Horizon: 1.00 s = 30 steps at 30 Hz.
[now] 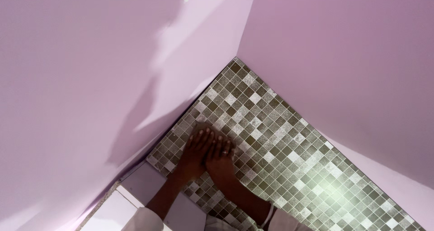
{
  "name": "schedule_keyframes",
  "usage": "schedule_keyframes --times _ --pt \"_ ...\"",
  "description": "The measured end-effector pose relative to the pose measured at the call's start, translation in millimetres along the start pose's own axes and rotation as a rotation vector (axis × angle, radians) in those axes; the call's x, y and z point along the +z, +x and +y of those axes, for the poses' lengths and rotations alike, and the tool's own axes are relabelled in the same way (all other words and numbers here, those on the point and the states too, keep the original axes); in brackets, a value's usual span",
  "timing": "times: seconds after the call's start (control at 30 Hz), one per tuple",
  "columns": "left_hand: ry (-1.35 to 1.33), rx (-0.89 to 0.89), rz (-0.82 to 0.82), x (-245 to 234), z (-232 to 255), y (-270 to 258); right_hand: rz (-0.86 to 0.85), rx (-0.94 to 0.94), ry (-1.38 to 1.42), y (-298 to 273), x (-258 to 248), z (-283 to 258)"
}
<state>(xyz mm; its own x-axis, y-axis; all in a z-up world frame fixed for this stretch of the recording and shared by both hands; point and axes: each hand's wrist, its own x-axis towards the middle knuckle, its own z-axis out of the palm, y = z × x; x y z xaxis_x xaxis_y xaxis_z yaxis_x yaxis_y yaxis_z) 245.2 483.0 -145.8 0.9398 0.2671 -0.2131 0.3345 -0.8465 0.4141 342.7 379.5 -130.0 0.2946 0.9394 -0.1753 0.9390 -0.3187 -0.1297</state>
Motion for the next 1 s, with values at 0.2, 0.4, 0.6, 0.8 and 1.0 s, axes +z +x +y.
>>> schedule_keyframes --times 0.2,0.4,0.6,0.8,1.0 --pt "-0.026 -0.136 0.049 -12.6 -36.4 92.9 0.010 -0.091 -0.124 78.6 -11.8 69.3" --pt "-0.073 0.025 0.056 -12.2 19.2 181.1 -0.037 0.164 -0.074 67.9 -36.9 139.6" --pt "-0.195 0.125 0.057 19.4 33.7 63.0 -0.137 0.145 -0.195 -12.4 -7.9 59.7" --pt "0.122 -0.114 -0.112 -19.8 -0.4 -44.8 -0.006 -0.101 0.025 -15.1 27.2 -42.6" --pt "0.159 -0.197 -0.130 -34.7 -40.9 51.6 -0.104 -0.042 0.124 74.2 -4.6 24.9"
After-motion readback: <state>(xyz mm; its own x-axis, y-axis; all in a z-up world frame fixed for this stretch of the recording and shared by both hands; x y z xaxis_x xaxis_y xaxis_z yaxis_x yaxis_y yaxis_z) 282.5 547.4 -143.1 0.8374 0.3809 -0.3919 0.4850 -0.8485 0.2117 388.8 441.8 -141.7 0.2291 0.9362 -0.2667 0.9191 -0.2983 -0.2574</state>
